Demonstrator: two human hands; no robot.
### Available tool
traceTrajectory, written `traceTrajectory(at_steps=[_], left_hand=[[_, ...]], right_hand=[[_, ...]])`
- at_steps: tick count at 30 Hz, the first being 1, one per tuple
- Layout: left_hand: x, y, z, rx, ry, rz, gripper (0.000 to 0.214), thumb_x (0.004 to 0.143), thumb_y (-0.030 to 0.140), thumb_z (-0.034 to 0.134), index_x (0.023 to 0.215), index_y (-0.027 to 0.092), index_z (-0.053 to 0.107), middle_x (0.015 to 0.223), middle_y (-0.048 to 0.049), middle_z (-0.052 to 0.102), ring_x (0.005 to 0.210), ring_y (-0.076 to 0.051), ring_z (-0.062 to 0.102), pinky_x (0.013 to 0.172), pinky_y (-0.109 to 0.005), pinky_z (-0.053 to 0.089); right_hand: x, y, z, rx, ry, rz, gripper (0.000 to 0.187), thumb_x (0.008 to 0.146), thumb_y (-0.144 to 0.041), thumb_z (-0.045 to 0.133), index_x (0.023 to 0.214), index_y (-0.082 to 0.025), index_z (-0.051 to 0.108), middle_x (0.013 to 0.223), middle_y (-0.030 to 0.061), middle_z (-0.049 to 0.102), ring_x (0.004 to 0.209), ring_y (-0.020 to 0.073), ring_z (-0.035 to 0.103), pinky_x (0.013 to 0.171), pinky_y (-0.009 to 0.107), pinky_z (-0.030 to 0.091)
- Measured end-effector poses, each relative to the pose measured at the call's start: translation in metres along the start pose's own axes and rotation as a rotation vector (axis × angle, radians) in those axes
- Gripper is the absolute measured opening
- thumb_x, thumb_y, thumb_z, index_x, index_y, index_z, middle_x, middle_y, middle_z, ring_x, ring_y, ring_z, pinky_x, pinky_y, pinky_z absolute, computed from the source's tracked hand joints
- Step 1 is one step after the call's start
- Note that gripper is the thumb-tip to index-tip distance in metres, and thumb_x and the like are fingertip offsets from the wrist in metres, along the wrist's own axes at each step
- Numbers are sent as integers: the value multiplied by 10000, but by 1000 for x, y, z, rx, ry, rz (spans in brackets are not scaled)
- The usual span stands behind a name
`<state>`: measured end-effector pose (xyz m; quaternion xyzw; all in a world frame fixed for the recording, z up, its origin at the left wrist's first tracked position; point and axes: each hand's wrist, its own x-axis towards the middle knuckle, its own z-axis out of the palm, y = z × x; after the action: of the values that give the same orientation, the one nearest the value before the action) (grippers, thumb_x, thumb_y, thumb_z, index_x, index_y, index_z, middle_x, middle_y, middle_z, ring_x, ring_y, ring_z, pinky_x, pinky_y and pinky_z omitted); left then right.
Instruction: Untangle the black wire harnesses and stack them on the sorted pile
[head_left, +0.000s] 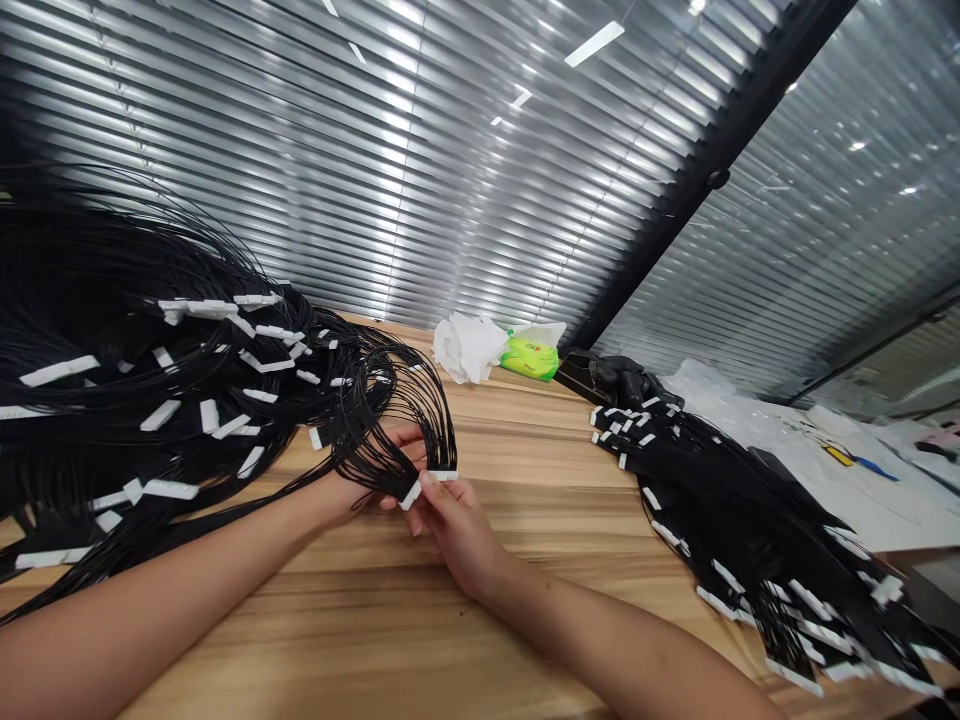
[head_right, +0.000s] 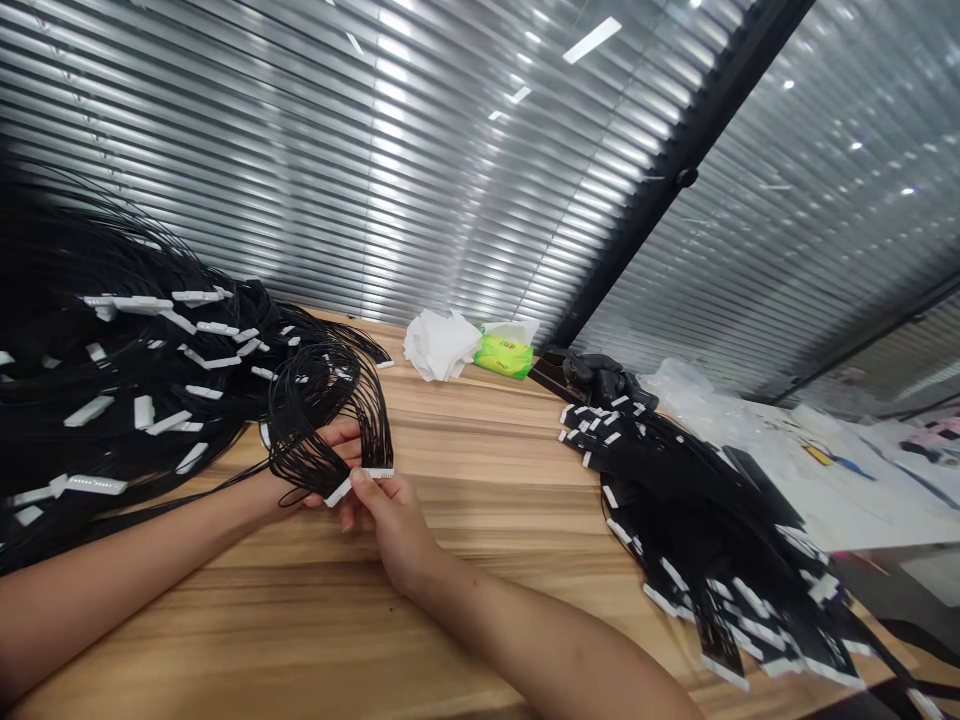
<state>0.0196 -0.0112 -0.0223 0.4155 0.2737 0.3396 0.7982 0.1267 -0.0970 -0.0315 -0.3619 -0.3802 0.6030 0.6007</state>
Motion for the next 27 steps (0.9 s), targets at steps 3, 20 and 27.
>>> traceTrajectory(at_steps=[3, 20, 27], left_hand=[[1, -2, -2, -14, 49, 12, 231, 627, 244, 830, 787, 149, 693, 574, -33, 671, 386, -122, 568, 296, -166, 383], [4, 3, 1, -50, 76, 51, 264, 610, 271, 816, 585, 134, 591, 450, 19, 522, 346, -99, 488, 254, -162, 341], [4, 4, 4, -38, 86, 39, 222, 609, 231, 809, 617, 138, 607, 460, 14, 551, 357, -111, 507, 266, -171, 349]], right_hand=[[0, 0, 1, 4, 21, 10, 350, 756, -513, 693, 726, -165, 669, 576, -7, 578, 496, 108, 400, 552, 255, 322], [-1, -3, 3, -5, 22, 16, 344, 760, -498, 692, 669, -167, 665, 566, -4, 586, 501, 107, 412, 540, 248, 325], [-1, -3, 4, -2, 37, -5, 326, 763, -492, 692, 714, -171, 662, 537, -9, 591, 489, 106, 409, 541, 249, 327]])
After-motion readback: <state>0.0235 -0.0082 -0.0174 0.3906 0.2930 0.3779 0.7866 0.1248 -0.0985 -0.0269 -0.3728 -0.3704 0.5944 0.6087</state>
